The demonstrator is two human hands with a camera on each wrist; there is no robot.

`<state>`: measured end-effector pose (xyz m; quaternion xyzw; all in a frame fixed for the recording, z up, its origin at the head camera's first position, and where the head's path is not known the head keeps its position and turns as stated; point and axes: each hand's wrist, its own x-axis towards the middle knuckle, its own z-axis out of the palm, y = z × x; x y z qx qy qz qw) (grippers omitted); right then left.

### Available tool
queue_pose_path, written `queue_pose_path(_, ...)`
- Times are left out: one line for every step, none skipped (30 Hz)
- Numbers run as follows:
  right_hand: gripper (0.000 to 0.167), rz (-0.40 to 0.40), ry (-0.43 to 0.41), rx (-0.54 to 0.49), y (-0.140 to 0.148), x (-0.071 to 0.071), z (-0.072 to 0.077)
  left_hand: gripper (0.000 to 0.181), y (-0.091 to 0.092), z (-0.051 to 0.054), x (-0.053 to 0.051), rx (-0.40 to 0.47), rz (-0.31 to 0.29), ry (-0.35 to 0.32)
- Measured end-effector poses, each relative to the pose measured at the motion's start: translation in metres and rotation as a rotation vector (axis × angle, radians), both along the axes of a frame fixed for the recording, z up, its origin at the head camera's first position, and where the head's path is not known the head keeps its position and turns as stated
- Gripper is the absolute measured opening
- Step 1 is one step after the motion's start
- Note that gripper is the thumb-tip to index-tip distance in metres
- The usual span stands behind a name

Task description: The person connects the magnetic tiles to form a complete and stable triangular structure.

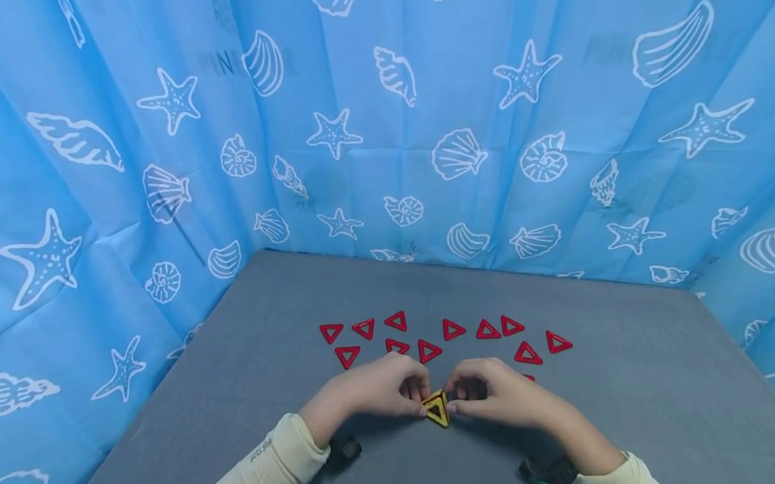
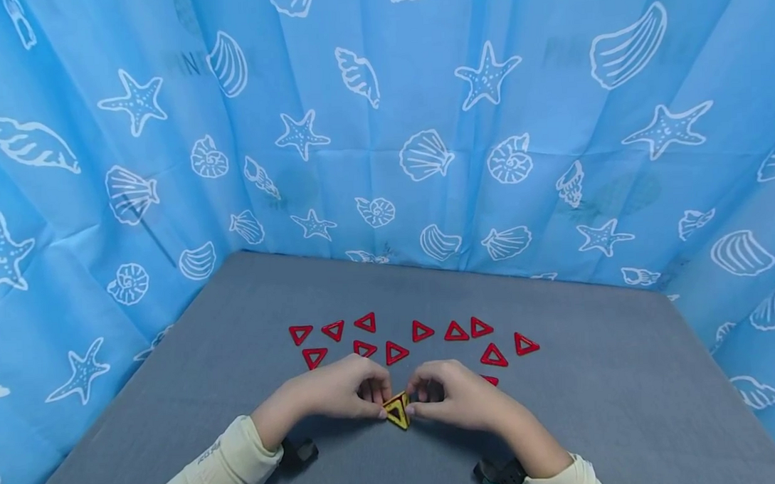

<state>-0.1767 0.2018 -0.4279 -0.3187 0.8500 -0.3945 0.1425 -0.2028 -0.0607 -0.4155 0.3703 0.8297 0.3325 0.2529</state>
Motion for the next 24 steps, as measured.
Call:
queue_pose_path(0.018,0.001,-0.002,0.0,0.0,0.0,0.0,0.009,0.0,0.0,0.0,0.0,-0.001,-0.001)
queue_pose_path(0.018,0.003,-0.004,-0.001,0.0,0.0,-0.001,0.009,0.0,0.0,0.001,0.001,-0.002,-0.003)
queue_pose_path(0.018,0.003,-0.006,-0.003,0.001,0.0,-0.001,0.009,0.0,-0.001,0.001,0.002,-0.005,-0.001)
queue_pose_path(0.018,0.004,-0.005,-0.005,0.001,0.0,-0.001,0.009,0.0,-0.001,0.0,0.004,-0.007,-0.001)
queue_pose_path(0.017,0.006,-0.006,-0.008,0.001,0.0,-0.001,0.009,0.0,-0.002,0.0,0.005,-0.012,0.004)
queue_pose_path(0.017,0.008,-0.006,-0.011,0.001,-0.001,-0.001,0.008,0.0,-0.002,-0.001,0.006,-0.016,0.01)
queue_pose_path(0.016,0.01,-0.002,-0.013,0.002,-0.001,-0.001,0.008,0.0,-0.003,-0.001,0.007,-0.02,0.015)
queue_pose_path(0.016,0.011,0.0,-0.017,0.002,-0.002,-0.001,0.008,0.0,-0.003,-0.002,0.008,-0.023,0.019)
queue_pose_path(0.016,0.011,0.002,-0.019,0.002,-0.002,-0.001,0.008,0.0,-0.004,-0.003,0.008,-0.026,0.024)
queue_pose_path(0.016,0.012,0.003,-0.021,0.003,-0.003,-0.001,0.008,0.0,-0.004,-0.003,0.007,-0.03,0.028)
queue_pose_path(0.016,0.012,0.003,-0.024,0.003,-0.003,-0.001,0.009,0.0,-0.005,-0.003,0.007,-0.032,0.03)
queue_pose_path(0.016,0.009,0.002,-0.026,0.004,-0.003,-0.002,0.009,0.0,-0.005,-0.003,0.006,-0.032,0.028)
queue_pose_path(0.017,0.007,0.002,-0.028,0.005,-0.003,-0.002,0.009,0.0,-0.005,-0.003,0.006,-0.031,0.024)
queue_pose_path(0.017,0.004,0.001,-0.032,0.005,-0.003,-0.002,0.009,-0.001,-0.005,-0.002,0.006,-0.032,0.022)
queue_pose_path(0.017,0.003,0.001,-0.038,0.006,-0.004,-0.002,0.009,-0.001,-0.005,-0.002,0.007,-0.031,0.017)
queue_pose_path(0.018,0.0,0.003,-0.042,0.008,-0.004,-0.003,0.009,-0.001,-0.005,-0.001,0.007,-0.03,0.013)
queue_pose_path(0.019,-0.005,0.005,-0.045,0.009,-0.004,-0.003,0.009,-0.001,-0.004,-0.001,0.009,-0.029,0.008)
queue_pose_path(0.02,-0.011,0.006,-0.046,0.01,-0.004,-0.003,0.009,-0.001,-0.005,-0.002,0.008,-0.028,0.006)
queue_pose_path(0.021,-0.016,0.009,-0.046,0.012,-0.005,-0.002,0.009,-0.001,-0.004,-0.002,0.01,-0.027,0.003)
queue_pose_path(0.021,-0.023,0.012,-0.045,0.013,-0.005,-0.002,0.01,-0.001,-0.004,-0.002,0.01,-0.026,0.003)
queue_pose_path(0.021,-0.03,0.013,-0.042,0.014,-0.006,-0.001,0.01,-0.001,-0.004,-0.002,0.01,-0.025,0.003)
queue_pose_path(0.022,-0.039,0.014,-0.037,0.016,-0.007,-0.001,0.011,-0.001,-0.003,-0.003,0.01,-0.023,0.005)
queue_pose_path(0.022,-0.048,0.013,-0.034,0.017,-0.008,0.0,0.012,-0.001,-0.003,-0.003,0.01,-0.022,0.006)
queue_pose_path(0.022,-0.057,0.012,-0.031,0.019,-0.009,0.0,0.012,-0.001,-0.002,-0.003,0.011,-0.021,0.003)
